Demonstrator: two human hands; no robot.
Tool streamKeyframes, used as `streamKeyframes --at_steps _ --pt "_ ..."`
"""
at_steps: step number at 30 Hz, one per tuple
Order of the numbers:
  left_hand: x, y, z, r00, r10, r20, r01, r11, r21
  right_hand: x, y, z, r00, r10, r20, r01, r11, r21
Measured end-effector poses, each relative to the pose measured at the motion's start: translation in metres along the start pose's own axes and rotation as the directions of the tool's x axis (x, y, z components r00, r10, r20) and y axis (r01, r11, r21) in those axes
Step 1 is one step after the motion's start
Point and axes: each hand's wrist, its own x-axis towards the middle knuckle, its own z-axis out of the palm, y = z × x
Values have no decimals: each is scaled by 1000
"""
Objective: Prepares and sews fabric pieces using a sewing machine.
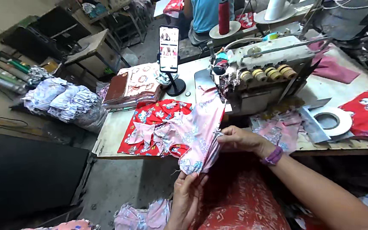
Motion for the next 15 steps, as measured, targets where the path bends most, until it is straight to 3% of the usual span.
streamKeyframes --at_steps 5,9,12,13,15 --pt "11 -15 4 1000 -5 -6 6 997 76 -15 -4 11 976 -9 -217 -21 990 -137" --pt "14 -13 -11 988 147 -40 -132 960 246 -34 -9 28 910 -123 -397 15 964 -264" --pt "16 -9 -16 978 203 -56 -187 959 211 -39 2 40 863 -147 -484 3 958 -287" --pt "16 -9 -14 987 151 -61 -142 981 133 -38 6 44 848 -149 -508 5 962 -275" --pt "15 -11 -9 994 -105 -19 102 988 -119 -38 9 49 815 -170 -554 28 967 -254"
